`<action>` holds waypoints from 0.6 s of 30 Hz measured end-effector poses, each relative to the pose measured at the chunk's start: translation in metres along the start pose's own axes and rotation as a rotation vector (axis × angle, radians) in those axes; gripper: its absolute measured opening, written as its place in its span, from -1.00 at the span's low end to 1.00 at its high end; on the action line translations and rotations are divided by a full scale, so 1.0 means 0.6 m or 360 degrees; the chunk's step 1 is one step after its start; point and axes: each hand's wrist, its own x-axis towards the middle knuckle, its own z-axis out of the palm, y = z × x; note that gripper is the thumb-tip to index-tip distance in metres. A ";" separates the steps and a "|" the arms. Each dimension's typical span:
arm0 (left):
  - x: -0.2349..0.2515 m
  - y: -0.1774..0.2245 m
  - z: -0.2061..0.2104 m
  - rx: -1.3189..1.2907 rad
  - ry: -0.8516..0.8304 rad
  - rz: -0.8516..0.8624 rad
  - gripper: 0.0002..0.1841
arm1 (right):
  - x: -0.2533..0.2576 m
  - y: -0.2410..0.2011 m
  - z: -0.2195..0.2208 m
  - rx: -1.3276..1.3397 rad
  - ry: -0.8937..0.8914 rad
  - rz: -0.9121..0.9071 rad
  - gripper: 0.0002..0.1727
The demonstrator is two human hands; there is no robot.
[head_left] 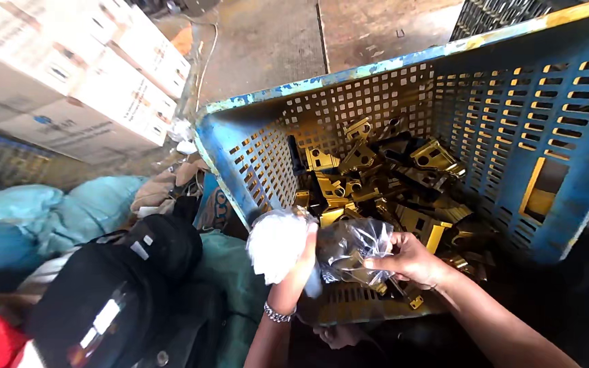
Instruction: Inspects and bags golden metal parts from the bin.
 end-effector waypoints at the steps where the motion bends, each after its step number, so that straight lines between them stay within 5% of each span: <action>1: -0.005 0.029 -0.003 -0.0186 -0.0147 -0.0204 -0.57 | 0.001 0.005 0.016 -0.0075 0.0045 -0.0117 -0.70; 4: -0.031 0.062 0.007 -0.0401 -0.0664 -0.0555 -0.51 | 0.002 -0.001 0.044 -0.0441 -0.0276 -0.0383 -0.70; 6: -0.036 0.043 -0.002 -0.0321 -0.0448 -0.0484 -0.54 | 0.024 -0.020 0.030 -0.0438 -0.0347 -0.0283 -0.63; 8: -0.030 0.027 -0.011 -0.0171 -0.0090 -0.0427 -0.51 | 0.067 -0.036 0.000 -0.0449 -0.0055 -0.0092 -0.65; 10: -0.020 0.021 -0.020 -0.0095 0.0104 -0.0389 -0.45 | 0.127 -0.038 -0.014 -0.0921 0.0248 0.0098 -0.61; 14: -0.016 0.024 -0.011 -0.0215 0.0073 -0.0339 -0.38 | 0.204 0.007 0.041 -0.2017 -0.0181 0.0536 -0.17; 18: -0.012 0.027 -0.009 -0.0223 -0.0012 -0.0439 -0.42 | 0.170 0.019 0.044 -0.1980 -0.0194 0.0416 -0.47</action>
